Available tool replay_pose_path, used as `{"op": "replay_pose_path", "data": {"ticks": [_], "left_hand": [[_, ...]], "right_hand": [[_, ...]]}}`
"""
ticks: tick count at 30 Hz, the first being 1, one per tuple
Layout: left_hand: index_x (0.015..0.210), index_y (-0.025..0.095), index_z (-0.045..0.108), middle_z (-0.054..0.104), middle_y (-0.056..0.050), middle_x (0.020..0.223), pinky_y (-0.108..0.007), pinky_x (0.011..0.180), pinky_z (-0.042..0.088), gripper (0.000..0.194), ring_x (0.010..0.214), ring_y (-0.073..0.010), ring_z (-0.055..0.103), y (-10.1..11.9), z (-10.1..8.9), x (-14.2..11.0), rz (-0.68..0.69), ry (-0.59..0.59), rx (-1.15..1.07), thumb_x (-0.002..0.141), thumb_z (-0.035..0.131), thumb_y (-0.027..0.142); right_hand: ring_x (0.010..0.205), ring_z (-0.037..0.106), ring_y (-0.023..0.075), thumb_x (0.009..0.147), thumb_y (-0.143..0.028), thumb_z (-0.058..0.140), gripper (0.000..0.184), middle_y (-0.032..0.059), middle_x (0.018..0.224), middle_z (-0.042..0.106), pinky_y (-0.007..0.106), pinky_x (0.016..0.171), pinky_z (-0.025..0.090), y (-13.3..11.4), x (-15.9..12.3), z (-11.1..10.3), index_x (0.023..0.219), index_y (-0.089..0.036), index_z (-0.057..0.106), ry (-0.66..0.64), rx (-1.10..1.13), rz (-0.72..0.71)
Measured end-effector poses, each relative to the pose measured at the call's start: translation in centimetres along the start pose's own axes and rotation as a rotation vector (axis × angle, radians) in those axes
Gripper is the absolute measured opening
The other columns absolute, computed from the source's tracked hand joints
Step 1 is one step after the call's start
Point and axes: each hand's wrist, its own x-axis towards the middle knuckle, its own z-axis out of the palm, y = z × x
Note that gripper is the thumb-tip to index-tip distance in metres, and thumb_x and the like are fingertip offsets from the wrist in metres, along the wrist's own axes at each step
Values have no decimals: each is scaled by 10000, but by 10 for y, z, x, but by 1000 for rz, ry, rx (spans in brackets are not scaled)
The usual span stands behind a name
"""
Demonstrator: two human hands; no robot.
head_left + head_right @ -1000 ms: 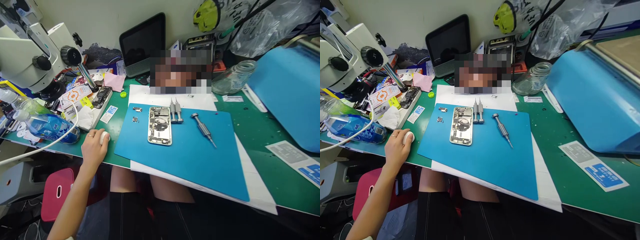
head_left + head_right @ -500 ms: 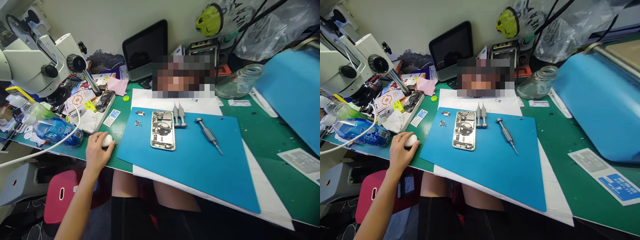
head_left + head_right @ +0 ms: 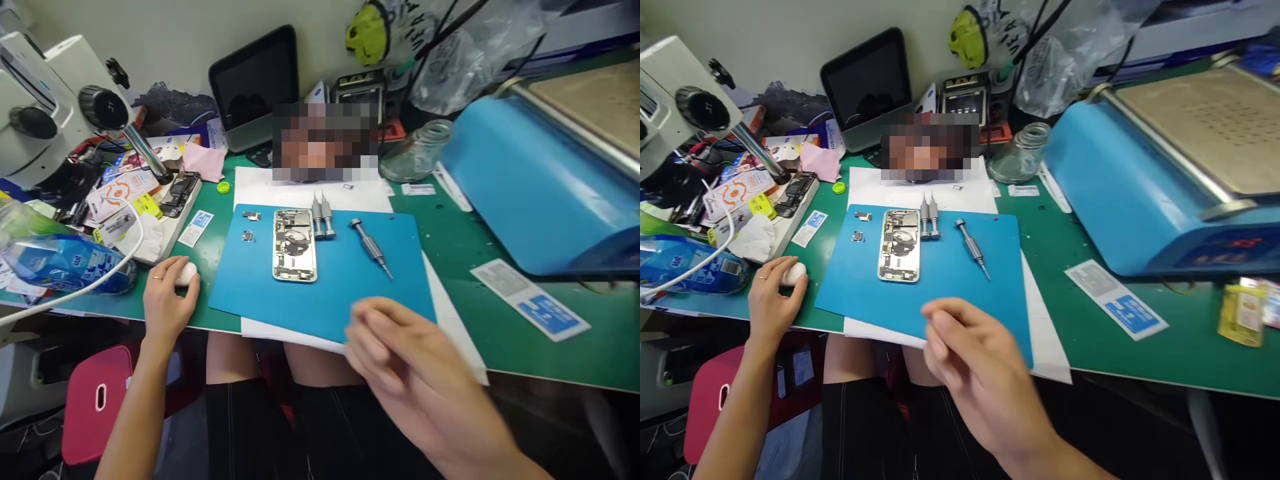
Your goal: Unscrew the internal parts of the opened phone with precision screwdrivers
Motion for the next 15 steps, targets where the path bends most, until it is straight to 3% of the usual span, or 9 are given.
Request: {"op": "replay_pose_path", "data": {"ticks": [2, 3, 12, 15], "left_hand": [[1208, 182, 688, 682, -109, 1239, -410, 1035, 484, 305, 1148, -272, 630, -2, 2, 1, 9, -2, -8, 963, 594, 337], [1213, 184, 686, 681, -107, 1250, -408, 1041, 483, 306, 1158, -271, 630, -2, 3, 1, 14, -6, -9, 963, 589, 331], [1203, 175, 686, 687, -126, 1242, -439, 1028, 496, 293, 1161, -292, 632, -3, 2, 2, 47, 11, 0, 949, 632, 310], [1197, 173, 679, 680, -145, 1244, -474, 1031, 496, 289, 1170, -306, 628, -2, -1, 2, 111, 68, -10, 922, 675, 264]], "right_hand": [[414, 393, -6, 850, -351, 801, 220, -73, 576, 529, 126, 429, 366, 0, 16, 10, 911, -153, 725, -20, 54, 35], [405, 381, -13, 828, -357, 822, 225, -73, 557, 518, 122, 423, 351, 0, 21, 14, 891, -158, 739, -34, 80, 48], [422, 387, -9, 840, -383, 808, 219, -62, 577, 541, 137, 446, 343, 6, 21, 19, 916, -181, 768, -70, 84, 69], [433, 404, 1, 865, -422, 782, 220, -55, 581, 565, 144, 451, 322, 2, 13, 21, 864, -205, 745, -186, 34, 26]]}}
